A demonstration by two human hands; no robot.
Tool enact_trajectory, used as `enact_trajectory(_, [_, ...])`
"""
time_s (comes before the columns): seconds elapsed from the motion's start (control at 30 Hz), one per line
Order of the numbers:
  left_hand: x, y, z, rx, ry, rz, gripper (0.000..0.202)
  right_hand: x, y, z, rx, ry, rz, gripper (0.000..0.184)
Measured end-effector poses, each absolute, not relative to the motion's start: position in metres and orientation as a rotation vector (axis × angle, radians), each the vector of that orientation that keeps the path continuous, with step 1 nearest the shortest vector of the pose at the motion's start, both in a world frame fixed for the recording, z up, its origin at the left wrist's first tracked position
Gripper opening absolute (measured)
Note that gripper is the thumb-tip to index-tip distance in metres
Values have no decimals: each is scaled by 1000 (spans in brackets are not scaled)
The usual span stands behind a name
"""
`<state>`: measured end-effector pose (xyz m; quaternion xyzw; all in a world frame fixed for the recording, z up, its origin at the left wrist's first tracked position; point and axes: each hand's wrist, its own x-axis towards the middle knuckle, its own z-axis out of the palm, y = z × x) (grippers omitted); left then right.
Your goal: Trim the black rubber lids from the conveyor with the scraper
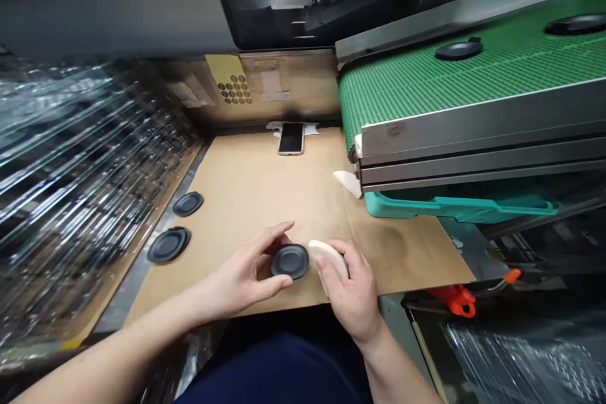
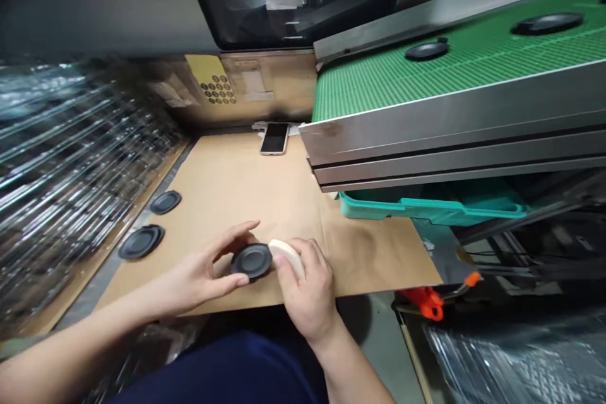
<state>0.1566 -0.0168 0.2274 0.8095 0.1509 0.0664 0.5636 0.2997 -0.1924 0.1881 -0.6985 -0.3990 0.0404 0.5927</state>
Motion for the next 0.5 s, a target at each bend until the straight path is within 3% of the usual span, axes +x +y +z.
enact_trajectory(0.2, [151, -49, 209, 834, 381, 367, 43, 264, -198, 196, -1517, -1153, 208, 25])
enact_trajectory(0.5, [143, -47, 205, 456, 340, 261, 51, 253, -199, 201, -1715, -1123, 103, 32])
